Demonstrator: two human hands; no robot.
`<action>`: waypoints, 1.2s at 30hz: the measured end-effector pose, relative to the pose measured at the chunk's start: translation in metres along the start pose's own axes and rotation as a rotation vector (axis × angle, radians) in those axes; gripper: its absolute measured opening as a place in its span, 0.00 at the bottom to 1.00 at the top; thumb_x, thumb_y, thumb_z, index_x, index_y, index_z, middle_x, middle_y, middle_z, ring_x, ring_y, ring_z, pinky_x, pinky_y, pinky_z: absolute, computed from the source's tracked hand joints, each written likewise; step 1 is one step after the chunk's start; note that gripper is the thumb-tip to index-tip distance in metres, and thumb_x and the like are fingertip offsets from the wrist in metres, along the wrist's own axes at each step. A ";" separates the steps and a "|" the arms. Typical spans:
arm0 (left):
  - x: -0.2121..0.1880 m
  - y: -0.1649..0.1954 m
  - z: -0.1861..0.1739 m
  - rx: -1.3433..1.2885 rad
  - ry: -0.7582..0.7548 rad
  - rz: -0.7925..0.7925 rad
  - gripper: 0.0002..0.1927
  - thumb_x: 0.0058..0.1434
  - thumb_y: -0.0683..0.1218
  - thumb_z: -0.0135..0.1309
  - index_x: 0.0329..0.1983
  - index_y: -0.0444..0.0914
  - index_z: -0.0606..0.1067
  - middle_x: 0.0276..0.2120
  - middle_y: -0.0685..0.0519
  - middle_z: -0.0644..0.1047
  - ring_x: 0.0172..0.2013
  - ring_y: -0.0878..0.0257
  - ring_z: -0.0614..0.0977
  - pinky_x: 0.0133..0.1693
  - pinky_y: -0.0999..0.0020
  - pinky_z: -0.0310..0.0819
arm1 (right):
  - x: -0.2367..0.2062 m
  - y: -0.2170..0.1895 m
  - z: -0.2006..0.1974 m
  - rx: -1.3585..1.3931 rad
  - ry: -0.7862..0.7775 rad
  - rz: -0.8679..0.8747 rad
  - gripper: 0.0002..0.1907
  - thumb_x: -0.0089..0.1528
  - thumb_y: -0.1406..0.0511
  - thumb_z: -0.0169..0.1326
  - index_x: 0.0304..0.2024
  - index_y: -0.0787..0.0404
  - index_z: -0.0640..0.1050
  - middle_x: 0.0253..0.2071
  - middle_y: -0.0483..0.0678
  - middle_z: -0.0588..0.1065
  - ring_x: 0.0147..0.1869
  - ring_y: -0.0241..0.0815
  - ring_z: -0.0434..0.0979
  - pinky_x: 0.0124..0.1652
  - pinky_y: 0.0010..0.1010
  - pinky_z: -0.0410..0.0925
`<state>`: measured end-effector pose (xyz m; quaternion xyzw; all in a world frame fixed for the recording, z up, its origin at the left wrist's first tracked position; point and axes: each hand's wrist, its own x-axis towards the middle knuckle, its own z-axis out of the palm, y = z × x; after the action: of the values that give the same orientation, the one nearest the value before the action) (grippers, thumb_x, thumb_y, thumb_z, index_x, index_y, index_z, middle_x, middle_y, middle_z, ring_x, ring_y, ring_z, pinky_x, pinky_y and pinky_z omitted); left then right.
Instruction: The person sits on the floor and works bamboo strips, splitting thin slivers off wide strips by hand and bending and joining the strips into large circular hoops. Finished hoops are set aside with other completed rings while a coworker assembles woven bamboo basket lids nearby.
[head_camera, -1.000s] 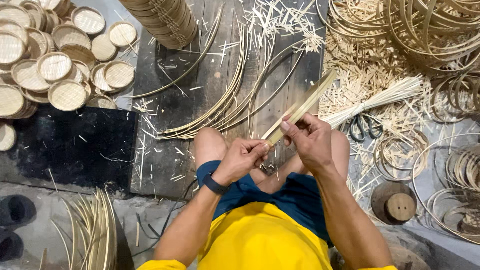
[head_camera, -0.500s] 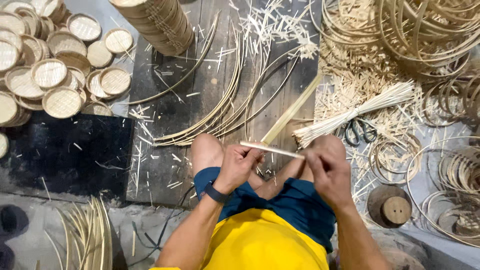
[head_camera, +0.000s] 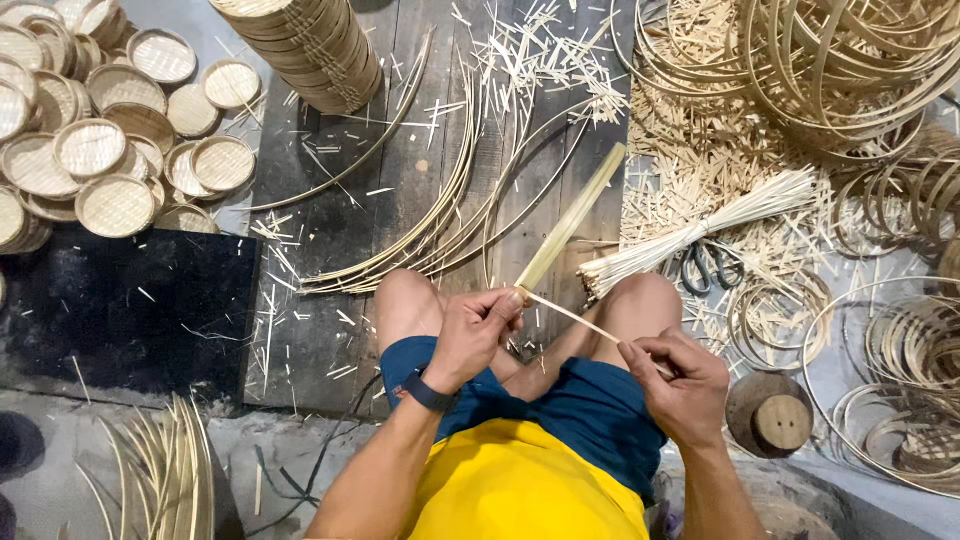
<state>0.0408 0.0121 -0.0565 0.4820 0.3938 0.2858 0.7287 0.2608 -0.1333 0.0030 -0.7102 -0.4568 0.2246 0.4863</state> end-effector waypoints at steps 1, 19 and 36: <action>0.000 -0.001 0.001 -0.002 -0.001 0.002 0.14 0.71 0.47 0.53 0.44 0.31 0.82 0.25 0.58 0.77 0.24 0.75 0.72 0.26 0.79 0.65 | 0.000 -0.002 0.000 -0.005 0.001 -0.005 0.04 0.59 0.69 0.64 0.32 0.65 0.82 0.22 0.41 0.69 0.25 0.29 0.63 0.27 0.22 0.55; -0.012 -0.007 0.024 0.215 -0.046 0.120 0.11 0.69 0.44 0.53 0.37 0.31 0.81 0.21 0.63 0.72 0.24 0.76 0.67 0.25 0.75 0.61 | 0.118 -0.002 0.142 0.178 -0.270 0.072 0.11 0.54 0.61 0.69 0.28 0.62 0.85 0.24 0.47 0.80 0.27 0.32 0.73 0.26 0.27 0.65; -0.001 0.001 0.037 0.175 -0.084 0.177 0.10 0.68 0.38 0.51 0.30 0.31 0.78 0.22 0.58 0.75 0.25 0.74 0.72 0.26 0.74 0.64 | 0.093 -0.092 0.062 0.152 -0.508 0.064 0.04 0.63 0.67 0.55 0.40 0.60 0.78 0.33 0.51 0.78 0.38 0.45 0.78 0.39 0.26 0.73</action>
<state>0.0717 -0.0066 -0.0471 0.5881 0.3423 0.2933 0.6714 0.2190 -0.0123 0.0709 -0.6067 -0.5235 0.4442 0.4007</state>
